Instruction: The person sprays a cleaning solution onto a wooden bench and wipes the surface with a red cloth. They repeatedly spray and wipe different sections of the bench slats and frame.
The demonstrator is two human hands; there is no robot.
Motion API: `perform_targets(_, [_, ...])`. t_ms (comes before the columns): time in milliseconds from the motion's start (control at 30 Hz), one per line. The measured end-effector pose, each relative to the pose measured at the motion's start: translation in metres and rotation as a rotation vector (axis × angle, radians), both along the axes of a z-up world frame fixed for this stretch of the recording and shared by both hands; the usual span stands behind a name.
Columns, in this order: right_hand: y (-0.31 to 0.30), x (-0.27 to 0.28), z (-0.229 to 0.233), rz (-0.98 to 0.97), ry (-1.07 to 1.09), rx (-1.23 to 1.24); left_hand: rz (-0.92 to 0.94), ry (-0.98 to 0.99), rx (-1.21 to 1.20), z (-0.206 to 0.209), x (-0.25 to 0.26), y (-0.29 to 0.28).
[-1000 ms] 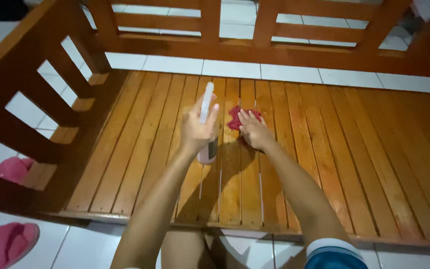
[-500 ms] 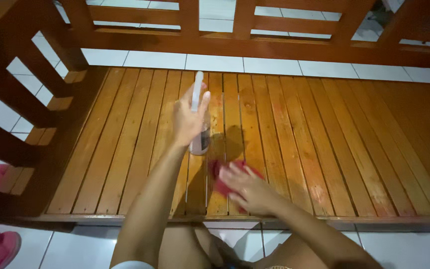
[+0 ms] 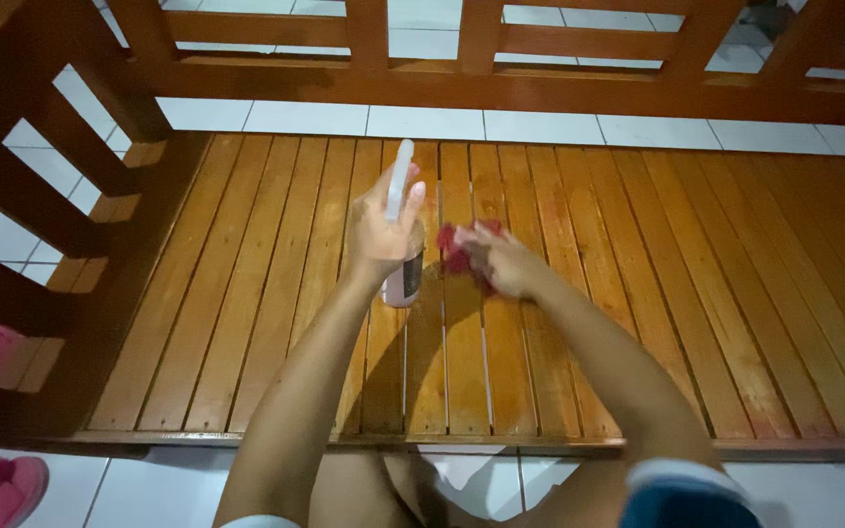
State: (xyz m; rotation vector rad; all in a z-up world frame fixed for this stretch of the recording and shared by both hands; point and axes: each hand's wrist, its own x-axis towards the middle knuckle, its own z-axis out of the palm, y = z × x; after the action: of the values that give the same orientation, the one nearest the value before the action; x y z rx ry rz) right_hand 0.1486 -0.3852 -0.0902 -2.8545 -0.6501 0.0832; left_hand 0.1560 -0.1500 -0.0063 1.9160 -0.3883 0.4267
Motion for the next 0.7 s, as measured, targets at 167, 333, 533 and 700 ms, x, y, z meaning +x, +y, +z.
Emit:
perform_targets(167, [0.001,0.038,-0.012,-0.154,0.080,-0.037,0.045,-0.124,-0.019,0.000,-0.010,-0.001])
perform_targets(333, [0.001,0.013,-0.029,-0.052,0.047,-0.052,0.062,0.153,0.107,0.013,-0.022,-0.009])
perform_targets(533, [-0.019,-0.093,-0.033,0.030,0.380,-0.362,-0.009,-0.141,-0.100,0.000,-0.025,-0.026])
perform_targets(700, [-0.039,-0.160,-0.019,0.351,0.057,-0.044,-0.052,-0.188,-0.078,0.000,-0.019,-0.041])
